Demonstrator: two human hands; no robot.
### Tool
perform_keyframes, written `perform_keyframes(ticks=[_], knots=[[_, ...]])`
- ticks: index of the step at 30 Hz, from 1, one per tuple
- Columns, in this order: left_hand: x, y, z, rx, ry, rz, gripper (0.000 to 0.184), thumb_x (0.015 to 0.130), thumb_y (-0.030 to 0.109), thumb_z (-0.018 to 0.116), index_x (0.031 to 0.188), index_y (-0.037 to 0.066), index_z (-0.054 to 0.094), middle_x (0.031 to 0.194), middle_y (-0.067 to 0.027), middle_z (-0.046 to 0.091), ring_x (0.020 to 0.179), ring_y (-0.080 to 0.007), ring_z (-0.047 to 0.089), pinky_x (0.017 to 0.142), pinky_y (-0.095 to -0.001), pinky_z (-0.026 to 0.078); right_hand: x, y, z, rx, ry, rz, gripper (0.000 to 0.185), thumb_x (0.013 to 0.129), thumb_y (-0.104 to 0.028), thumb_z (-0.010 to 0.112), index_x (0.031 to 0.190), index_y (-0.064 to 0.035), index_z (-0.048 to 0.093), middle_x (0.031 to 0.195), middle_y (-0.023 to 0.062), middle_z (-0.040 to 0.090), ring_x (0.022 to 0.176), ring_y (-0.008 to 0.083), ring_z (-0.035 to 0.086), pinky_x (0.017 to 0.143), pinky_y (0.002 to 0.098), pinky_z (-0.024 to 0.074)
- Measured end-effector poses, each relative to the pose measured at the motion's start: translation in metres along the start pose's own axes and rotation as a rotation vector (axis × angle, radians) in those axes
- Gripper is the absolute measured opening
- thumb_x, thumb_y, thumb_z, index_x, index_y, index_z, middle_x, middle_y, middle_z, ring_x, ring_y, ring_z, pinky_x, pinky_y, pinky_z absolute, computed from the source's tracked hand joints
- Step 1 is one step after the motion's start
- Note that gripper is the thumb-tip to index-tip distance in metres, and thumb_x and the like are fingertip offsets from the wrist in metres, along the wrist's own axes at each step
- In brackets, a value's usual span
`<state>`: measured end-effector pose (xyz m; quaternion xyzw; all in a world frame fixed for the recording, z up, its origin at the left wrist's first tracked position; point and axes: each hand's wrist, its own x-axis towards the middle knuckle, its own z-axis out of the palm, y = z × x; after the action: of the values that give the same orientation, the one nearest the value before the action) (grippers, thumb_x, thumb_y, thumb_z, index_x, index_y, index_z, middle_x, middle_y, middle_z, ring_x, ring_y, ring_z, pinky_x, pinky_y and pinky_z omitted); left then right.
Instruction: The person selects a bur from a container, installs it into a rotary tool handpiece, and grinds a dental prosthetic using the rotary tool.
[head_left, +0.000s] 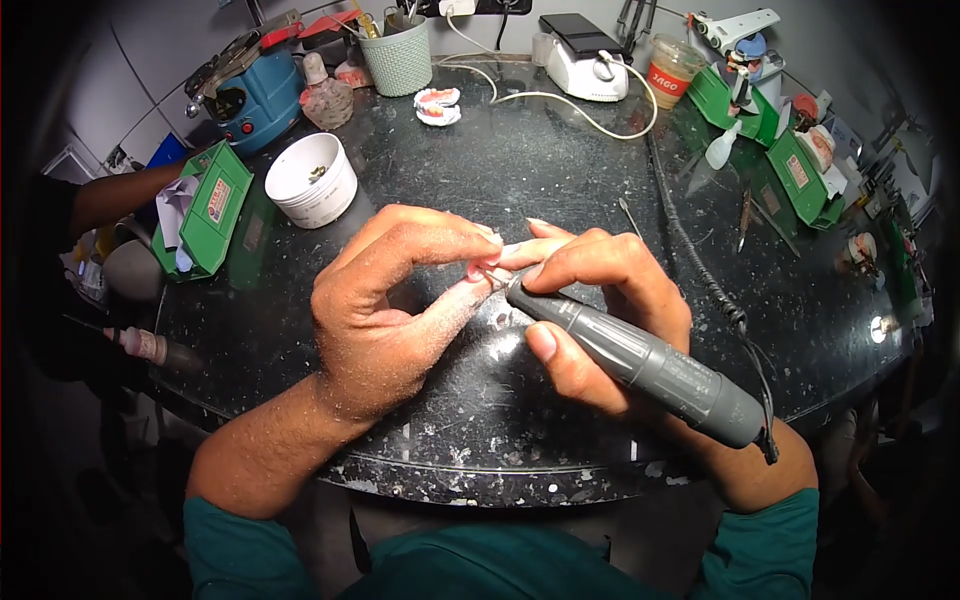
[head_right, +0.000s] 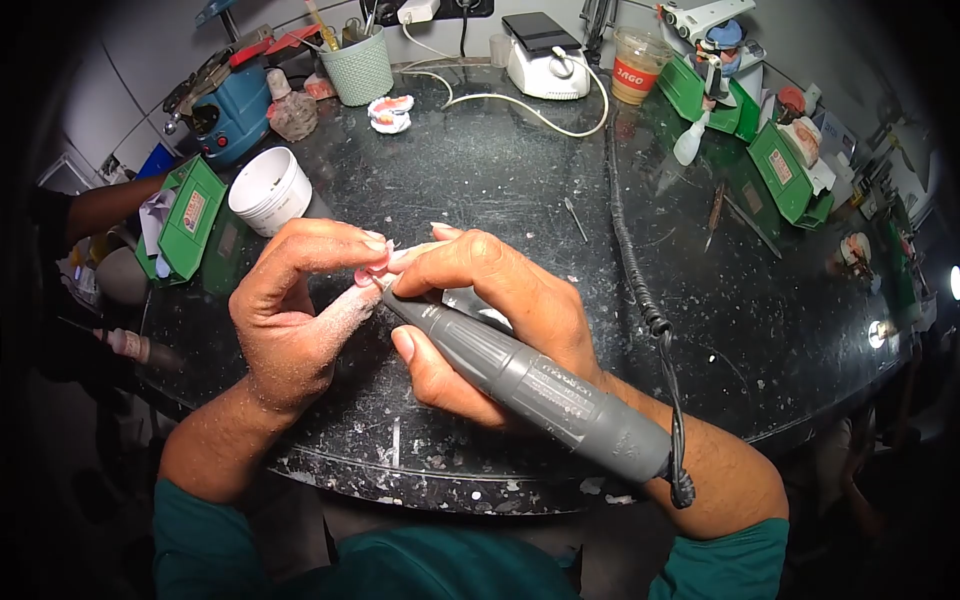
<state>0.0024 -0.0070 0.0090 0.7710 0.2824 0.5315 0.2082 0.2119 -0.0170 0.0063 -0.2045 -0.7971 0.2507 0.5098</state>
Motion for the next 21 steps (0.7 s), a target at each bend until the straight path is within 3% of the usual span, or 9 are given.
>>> perform_keyframes(ticks=[2, 6, 10, 12, 15, 18, 21], knots=[[-0.0006, -0.0013, 0.0000, -0.009, -0.001, -0.009, 0.026, 0.076, -0.013, 0.072, 0.098, -0.002, 0.066, 0.101, -0.0117, 0.067, 0.095, -0.0195, 0.065, 0.088, -0.0312, 0.051, 0.0009, 0.0000, 0.0016, 0.014, 0.007, -0.014, 0.032, 0.083, -0.011, 0.070, 0.109, -0.0018, 0.054, 0.099, 0.0143, 0.064, 0.109, 0.0313, 0.066, 0.109, 0.0570, 0.0369], [-0.0020, -0.0030, 0.0017, -0.126, 0.015, -0.091, 0.027, 0.077, -0.012, 0.073, 0.100, -0.002, 0.063, 0.101, -0.0115, 0.066, 0.097, -0.0187, 0.064, 0.090, -0.0321, 0.051, 0.0004, 0.0024, 0.0048, 0.016, 0.161, -0.008, 0.031, 0.074, -0.006, 0.073, 0.103, -0.0030, 0.063, 0.098, 0.0127, 0.070, 0.096, 0.0266, 0.071, 0.102, 0.0493, 0.0475], [-0.0019, -0.0006, 0.0032, -0.186, 0.025, -0.159, 0.027, 0.077, -0.011, 0.074, 0.099, -0.001, 0.061, 0.100, -0.0112, 0.065, 0.097, -0.0182, 0.064, 0.091, -0.0325, 0.051, -0.0001, -0.0002, 0.0012, -0.011, 0.126, 0.010, 0.031, 0.077, -0.008, 0.071, 0.104, -0.0029, 0.060, 0.098, 0.0126, 0.068, 0.100, 0.0277, 0.069, 0.106, 0.0539, 0.0414], [-0.0021, 0.0002, 0.0032, -0.181, 0.023, -0.163, 0.028, 0.077, -0.011, 0.074, 0.099, -0.001, 0.061, 0.100, -0.0111, 0.065, 0.098, -0.0183, 0.064, 0.092, -0.0324, 0.051, 0.0002, -0.0014, -0.0004, -0.022, 0.051, 0.006, 0.031, 0.082, -0.010, 0.068, 0.108, -0.0019, 0.054, 0.098, 0.0122, 0.062, 0.109, 0.0307, 0.066, 0.111, 0.0591, 0.0337], [-0.0019, 0.0002, 0.0033, -0.188, 0.014, -0.158, 0.028, 0.077, -0.011, 0.074, 0.099, -0.001, 0.061, 0.100, -0.0111, 0.065, 0.098, -0.0184, 0.064, 0.092, -0.0323, 0.051, 0.0006, -0.0022, -0.0010, -0.041, 0.038, 0.005, 0.030, 0.082, -0.011, 0.068, 0.108, -0.0021, 0.054, 0.098, 0.0121, 0.062, 0.109, 0.0305, 0.066, 0.111, 0.0589, 0.0348], [-0.0022, -0.0001, 0.0029, -0.183, 0.004, -0.146, 0.028, 0.077, -0.011, 0.074, 0.099, -0.001, 0.061, 0.101, -0.0114, 0.065, 0.099, -0.0184, 0.064, 0.092, -0.0322, 0.051, -0.0004, 0.0021, 0.0031, 0.014, 0.141, 0.018, 0.030, 0.076, -0.008, 0.073, 0.103, -0.0034, 0.063, 0.097, 0.0107, 0.069, 0.095, 0.0256, 0.071, 0.103, 0.0494, 0.0469], [-0.0028, -0.0002, 0.0032, -0.184, 0.007, -0.149, 0.028, 0.076, -0.011, 0.074, 0.099, -0.001, 0.061, 0.102, -0.0117, 0.066, 0.099, -0.0184, 0.064, 0.092, -0.0321, 0.050, -0.0006, 0.0023, 0.0039, 0.017, 0.140, 0.025, 0.029, 0.076, -0.009, 0.073, 0.103, -0.0027, 0.063, 0.096, 0.0109, 0.068, 0.094, 0.0252, 0.070, 0.101, 0.0475, 0.0485]])
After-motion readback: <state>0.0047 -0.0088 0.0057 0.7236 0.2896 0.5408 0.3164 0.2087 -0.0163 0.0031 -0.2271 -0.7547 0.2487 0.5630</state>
